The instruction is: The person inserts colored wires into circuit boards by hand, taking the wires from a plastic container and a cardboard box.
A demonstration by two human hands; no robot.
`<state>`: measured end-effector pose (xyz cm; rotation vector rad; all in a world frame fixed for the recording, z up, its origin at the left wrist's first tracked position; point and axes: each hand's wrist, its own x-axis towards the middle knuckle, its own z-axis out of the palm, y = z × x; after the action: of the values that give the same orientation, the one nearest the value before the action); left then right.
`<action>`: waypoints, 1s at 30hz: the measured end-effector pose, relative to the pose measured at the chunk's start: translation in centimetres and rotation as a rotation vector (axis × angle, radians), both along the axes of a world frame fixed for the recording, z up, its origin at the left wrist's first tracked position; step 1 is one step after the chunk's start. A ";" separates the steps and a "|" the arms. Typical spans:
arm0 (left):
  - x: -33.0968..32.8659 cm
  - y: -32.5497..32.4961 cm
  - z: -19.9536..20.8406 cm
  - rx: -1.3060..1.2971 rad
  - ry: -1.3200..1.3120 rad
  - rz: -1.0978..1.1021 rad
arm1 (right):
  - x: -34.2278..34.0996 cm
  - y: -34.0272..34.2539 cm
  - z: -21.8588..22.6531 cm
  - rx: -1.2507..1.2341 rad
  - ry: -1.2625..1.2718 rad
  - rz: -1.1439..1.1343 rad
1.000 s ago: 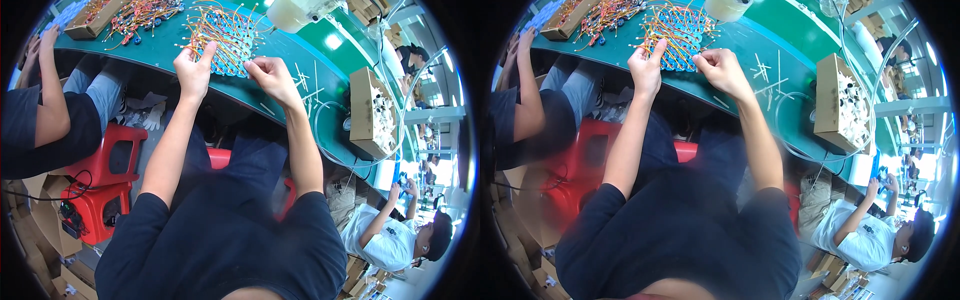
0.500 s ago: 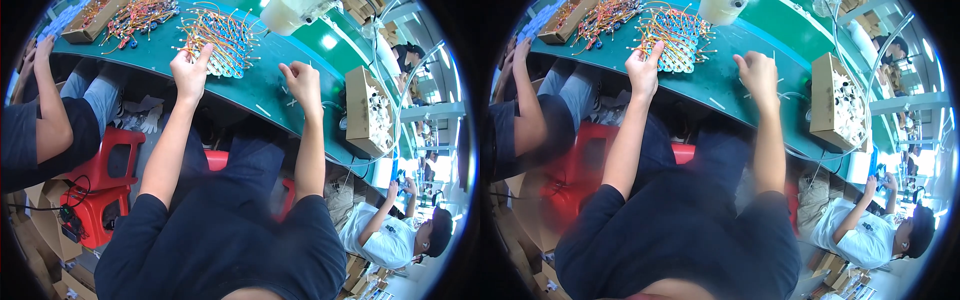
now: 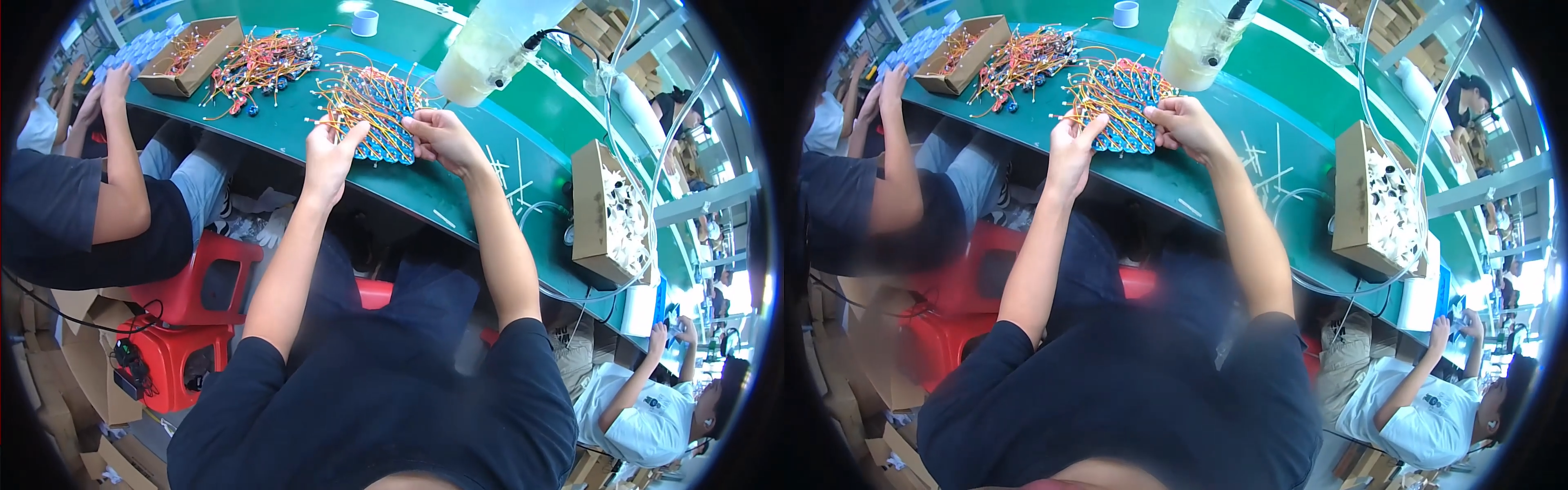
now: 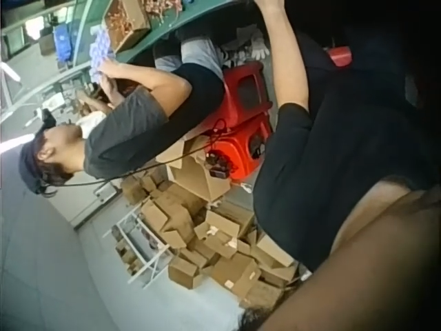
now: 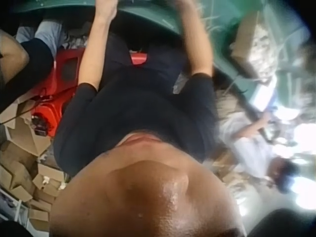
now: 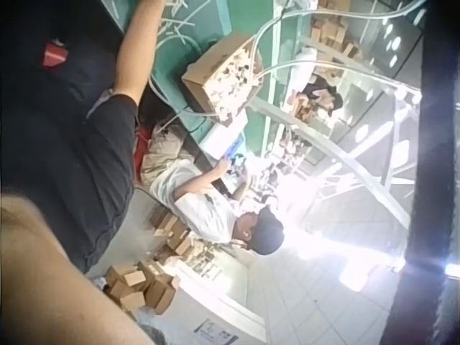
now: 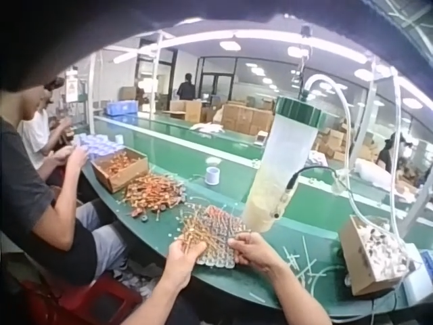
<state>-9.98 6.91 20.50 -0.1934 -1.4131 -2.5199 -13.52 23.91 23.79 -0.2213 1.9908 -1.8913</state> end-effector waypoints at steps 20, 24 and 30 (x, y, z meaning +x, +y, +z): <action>-2.2 -3.8 -1.9 -1.000 0.239 0.871 | -1.3 -0.7 0.2 0.135 0.081 -0.285; 0.7 -3.4 -2.4 -0.889 0.381 0.912 | -2.7 -1.6 -0.7 -0.023 0.052 -0.235; 7.2 0.1 -8.1 -0.821 0.353 0.708 | -4.6 -5.3 -1.1 -0.050 0.217 -0.107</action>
<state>-2.75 6.99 12.45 -0.2118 -1.8444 -1.2047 -18.12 18.57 22.73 -0.3548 2.1347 -2.0628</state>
